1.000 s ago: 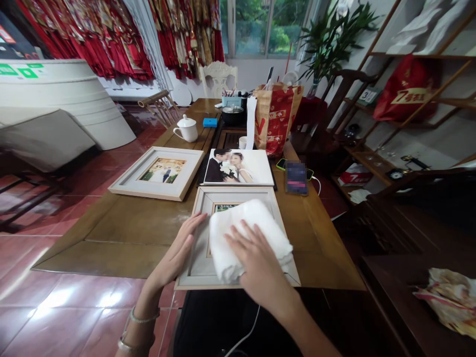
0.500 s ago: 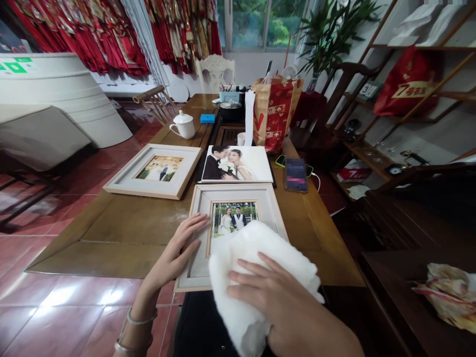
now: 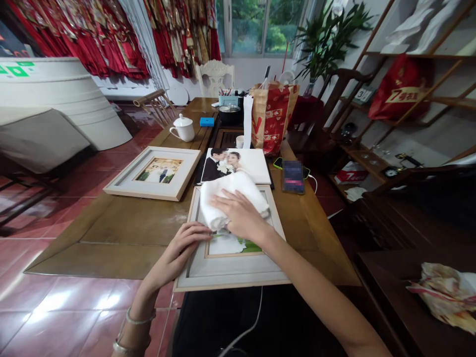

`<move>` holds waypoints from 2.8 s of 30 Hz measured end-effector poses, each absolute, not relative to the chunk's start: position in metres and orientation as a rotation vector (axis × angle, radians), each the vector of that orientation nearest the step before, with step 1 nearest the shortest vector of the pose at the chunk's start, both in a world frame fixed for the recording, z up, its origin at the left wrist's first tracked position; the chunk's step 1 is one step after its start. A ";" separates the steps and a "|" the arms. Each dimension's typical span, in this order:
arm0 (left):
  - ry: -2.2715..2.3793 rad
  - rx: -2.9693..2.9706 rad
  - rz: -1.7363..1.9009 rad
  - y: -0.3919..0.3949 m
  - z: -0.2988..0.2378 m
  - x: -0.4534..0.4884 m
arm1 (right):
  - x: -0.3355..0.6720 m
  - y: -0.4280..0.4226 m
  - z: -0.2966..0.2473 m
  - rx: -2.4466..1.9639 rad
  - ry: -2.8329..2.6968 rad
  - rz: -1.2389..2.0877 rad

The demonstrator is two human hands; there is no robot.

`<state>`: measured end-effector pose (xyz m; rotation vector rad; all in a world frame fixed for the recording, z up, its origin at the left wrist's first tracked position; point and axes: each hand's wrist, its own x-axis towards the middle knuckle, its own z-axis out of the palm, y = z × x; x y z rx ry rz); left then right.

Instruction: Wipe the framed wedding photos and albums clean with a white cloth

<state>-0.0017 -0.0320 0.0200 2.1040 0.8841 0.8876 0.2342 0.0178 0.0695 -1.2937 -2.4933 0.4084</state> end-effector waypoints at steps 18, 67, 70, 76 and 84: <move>0.927 2.056 0.906 -0.032 0.016 -0.002 | 0.308 0.002 0.074 -1.532 -2.536 0.511; 0.895 2.066 0.903 -0.023 0.011 -0.004 | 0.228 0.053 0.064 -1.008 -2.720 0.507; 0.907 2.066 0.889 -0.024 0.011 -0.003 | 0.270 0.042 0.064 -1.223 -2.650 0.462; 0.932 2.110 0.907 -0.024 0.009 -0.002 | 0.316 0.032 0.047 -1.561 -2.411 0.110; 0.980 2.090 0.902 -0.024 0.005 -0.004 | 0.291 -0.008 0.043 -1.508 -2.517 0.116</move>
